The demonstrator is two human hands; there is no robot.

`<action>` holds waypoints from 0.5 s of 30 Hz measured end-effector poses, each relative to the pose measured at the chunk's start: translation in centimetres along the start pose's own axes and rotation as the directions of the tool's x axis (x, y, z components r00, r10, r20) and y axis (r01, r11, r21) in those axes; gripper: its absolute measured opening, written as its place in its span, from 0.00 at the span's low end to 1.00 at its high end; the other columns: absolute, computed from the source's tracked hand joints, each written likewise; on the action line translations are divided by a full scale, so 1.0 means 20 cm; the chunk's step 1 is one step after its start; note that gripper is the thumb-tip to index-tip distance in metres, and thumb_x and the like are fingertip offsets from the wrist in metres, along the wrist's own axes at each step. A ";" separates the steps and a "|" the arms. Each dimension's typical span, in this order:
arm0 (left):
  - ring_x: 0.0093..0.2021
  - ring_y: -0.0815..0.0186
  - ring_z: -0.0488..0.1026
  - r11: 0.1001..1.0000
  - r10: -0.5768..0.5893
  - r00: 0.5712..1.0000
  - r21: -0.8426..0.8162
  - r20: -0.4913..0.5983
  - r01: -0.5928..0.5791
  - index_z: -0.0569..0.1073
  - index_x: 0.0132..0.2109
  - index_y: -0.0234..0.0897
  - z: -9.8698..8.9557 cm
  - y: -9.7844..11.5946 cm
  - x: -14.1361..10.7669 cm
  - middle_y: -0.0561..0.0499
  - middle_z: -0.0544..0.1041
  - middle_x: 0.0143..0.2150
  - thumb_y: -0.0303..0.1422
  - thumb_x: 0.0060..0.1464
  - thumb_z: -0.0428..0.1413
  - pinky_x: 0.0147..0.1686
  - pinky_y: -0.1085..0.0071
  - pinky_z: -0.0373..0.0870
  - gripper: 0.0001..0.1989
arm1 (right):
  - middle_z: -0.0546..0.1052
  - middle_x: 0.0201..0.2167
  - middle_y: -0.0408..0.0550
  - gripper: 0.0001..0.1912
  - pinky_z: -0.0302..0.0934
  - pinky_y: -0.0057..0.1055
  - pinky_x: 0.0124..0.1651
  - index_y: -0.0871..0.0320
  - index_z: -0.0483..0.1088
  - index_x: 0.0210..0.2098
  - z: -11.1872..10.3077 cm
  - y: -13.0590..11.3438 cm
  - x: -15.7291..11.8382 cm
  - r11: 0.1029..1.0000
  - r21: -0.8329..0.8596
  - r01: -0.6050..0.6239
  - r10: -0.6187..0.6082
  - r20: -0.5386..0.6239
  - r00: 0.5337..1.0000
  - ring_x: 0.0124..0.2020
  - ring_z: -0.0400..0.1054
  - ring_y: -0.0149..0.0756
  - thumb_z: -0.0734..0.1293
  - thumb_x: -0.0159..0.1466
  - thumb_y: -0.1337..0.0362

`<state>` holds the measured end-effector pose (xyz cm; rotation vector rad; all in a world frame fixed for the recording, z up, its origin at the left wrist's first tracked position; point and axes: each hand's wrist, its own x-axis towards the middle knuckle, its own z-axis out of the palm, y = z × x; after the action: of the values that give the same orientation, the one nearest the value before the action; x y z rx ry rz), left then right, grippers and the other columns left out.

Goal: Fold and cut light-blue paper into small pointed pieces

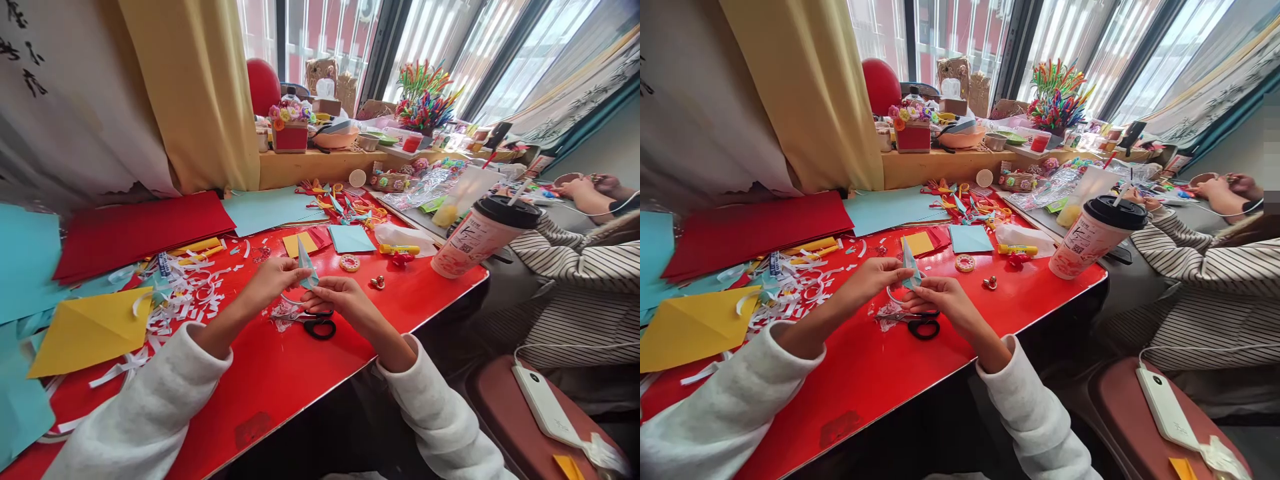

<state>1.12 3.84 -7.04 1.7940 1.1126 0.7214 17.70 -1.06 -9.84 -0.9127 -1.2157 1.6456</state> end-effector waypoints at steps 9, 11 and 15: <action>0.41 0.64 0.64 0.554 0.645 0.762 0.719 -0.052 -0.420 0.68 0.38 0.35 0.01 -0.01 -0.04 0.48 0.70 0.38 0.32 0.56 0.47 0.41 0.67 0.61 0.07 | 0.77 0.28 0.50 0.13 0.68 0.23 0.33 0.64 0.72 0.30 -0.01 0.01 0.01 1.000 0.011 -0.021 0.022 -0.077 0.997 0.27 0.72 0.29 0.66 0.56 0.59; 0.41 0.65 0.64 0.396 0.706 0.698 0.747 0.124 -0.533 0.69 0.39 0.36 0.00 -0.01 -0.04 0.48 0.71 0.39 0.28 0.57 0.45 0.42 0.67 0.61 0.08 | 0.77 0.29 0.50 0.13 0.68 0.24 0.34 0.64 0.72 0.31 0.00 0.00 0.00 1.000 0.015 0.001 0.000 -0.069 0.998 0.28 0.73 0.29 0.66 0.56 0.58; 0.40 0.65 0.65 0.324 0.723 0.656 0.730 0.218 -0.601 0.70 0.40 0.36 -0.02 0.00 -0.05 0.48 0.72 0.38 0.29 0.57 0.45 0.42 0.67 0.61 0.10 | 0.77 0.35 0.50 0.13 0.67 0.28 0.40 0.62 0.71 0.37 0.00 -0.01 -0.01 0.998 0.035 0.060 -0.059 -0.031 0.998 0.35 0.73 0.32 0.66 0.56 0.60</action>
<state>0.34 3.06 -6.82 3.1059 0.7375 0.9464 17.76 -1.25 -9.56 -0.8680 -1.1779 1.5965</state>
